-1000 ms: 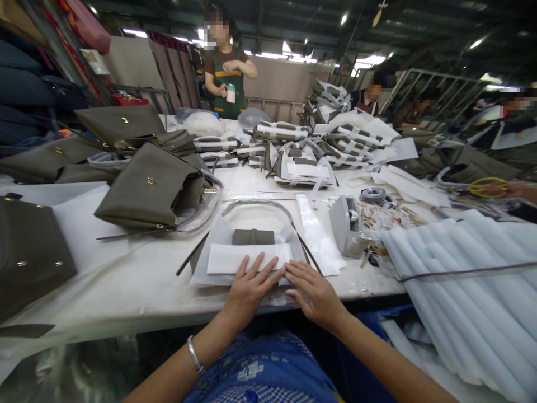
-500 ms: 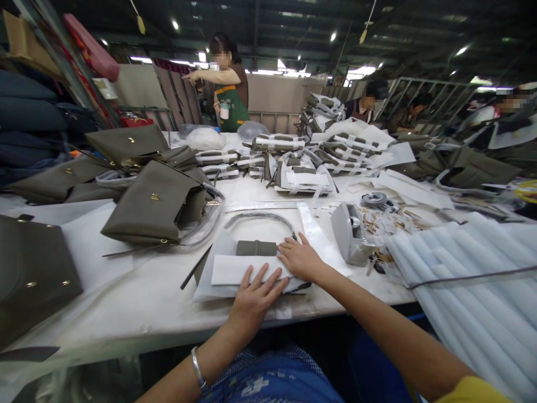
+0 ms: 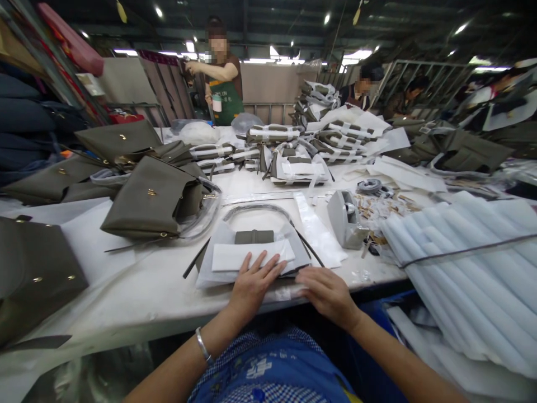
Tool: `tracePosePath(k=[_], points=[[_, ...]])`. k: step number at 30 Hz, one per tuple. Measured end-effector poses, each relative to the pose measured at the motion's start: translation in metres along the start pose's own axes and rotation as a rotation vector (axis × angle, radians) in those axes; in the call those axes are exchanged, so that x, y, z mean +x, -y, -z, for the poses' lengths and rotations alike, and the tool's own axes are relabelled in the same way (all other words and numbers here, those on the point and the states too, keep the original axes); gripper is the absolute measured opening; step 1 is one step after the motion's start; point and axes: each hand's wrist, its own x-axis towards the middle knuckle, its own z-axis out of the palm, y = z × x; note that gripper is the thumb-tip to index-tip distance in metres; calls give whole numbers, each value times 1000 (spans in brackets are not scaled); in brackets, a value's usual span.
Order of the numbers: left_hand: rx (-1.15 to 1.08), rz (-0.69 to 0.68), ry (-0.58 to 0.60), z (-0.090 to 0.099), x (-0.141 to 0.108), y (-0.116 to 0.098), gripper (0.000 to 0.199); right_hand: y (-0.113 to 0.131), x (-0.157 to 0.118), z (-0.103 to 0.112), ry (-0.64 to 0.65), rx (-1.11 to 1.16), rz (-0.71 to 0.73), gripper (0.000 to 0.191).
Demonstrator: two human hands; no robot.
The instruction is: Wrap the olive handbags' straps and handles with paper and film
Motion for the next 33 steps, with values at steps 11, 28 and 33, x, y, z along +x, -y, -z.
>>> tracePosePath(k=[11,28,33], points=[[1,-5,43,2,2,1,54,8,-13,-42,123,18,-12,17],[30,-7,28,1,1,0,53,21,-37,-22,129,64,38,22],[36,-7,38,1,2,1,54,21,-32,-7,184,81,50,19]])
